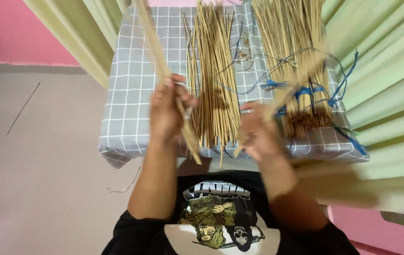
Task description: Gathering wooden sticks into bundles and securing them with plastic string.
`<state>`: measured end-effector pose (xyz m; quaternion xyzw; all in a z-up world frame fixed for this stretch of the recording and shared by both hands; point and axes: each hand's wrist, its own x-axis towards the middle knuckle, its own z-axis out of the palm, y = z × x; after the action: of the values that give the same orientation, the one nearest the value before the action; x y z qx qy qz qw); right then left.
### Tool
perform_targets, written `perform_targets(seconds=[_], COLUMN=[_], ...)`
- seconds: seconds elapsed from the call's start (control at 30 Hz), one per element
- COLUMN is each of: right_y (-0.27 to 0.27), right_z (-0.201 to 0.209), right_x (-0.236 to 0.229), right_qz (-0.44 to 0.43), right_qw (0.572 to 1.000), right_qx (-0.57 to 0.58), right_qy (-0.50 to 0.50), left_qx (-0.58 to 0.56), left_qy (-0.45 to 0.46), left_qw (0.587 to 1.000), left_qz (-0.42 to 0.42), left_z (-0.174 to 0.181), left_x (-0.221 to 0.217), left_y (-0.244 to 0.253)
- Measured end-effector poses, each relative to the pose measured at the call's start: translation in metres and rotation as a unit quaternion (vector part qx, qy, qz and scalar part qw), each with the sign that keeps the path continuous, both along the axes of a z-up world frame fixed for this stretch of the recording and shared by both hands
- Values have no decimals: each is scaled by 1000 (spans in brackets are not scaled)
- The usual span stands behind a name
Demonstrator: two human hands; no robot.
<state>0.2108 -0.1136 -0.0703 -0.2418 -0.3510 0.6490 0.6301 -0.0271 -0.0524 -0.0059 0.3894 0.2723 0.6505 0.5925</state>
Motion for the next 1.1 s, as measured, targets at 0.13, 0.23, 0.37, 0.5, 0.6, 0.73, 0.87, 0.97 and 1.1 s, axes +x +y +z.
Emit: perform_targets(seconds=[0.13,0.23,0.37,0.5,0.6,0.73,0.87,0.97,1.1], right_y=[-7,-12,-14,-18,-22,-31,-20,-20,-22], right_z=[10,-10,-24,-25,-16,-20,-57,-56,-53], right_x=[-67,-86,-91,-90,-93,-100,-89,-96,-92], right_qz=[-51,-86,-151,-197,-193,-206,-218,-198,-221], right_qw=[960,963,969,940,932,932,931,935,936], right_qx=[68,84,67,93,116,117,149,159,132], right_qy=[-266,-241,-183,-263,-285,-276,-251,-247,-239], left_qx=[-44,-36,-12,27,9,8,-13,-14,-30], left_qy=[37,27,10,-25,-60,-57,-70,-26,-65], left_qw=[998,998,997,999,998,997,997,999,997], left_qz=[-24,-49,-78,-31,-35,-49,-36,-26,-24], left_z=[4,19,15,-7,-9,-20,-25,-18,-18], left_x=[39,46,47,62,61,61,61,60,61], left_y=[-15,-34,-40,-36,-37,-36,-37,-42,-43])
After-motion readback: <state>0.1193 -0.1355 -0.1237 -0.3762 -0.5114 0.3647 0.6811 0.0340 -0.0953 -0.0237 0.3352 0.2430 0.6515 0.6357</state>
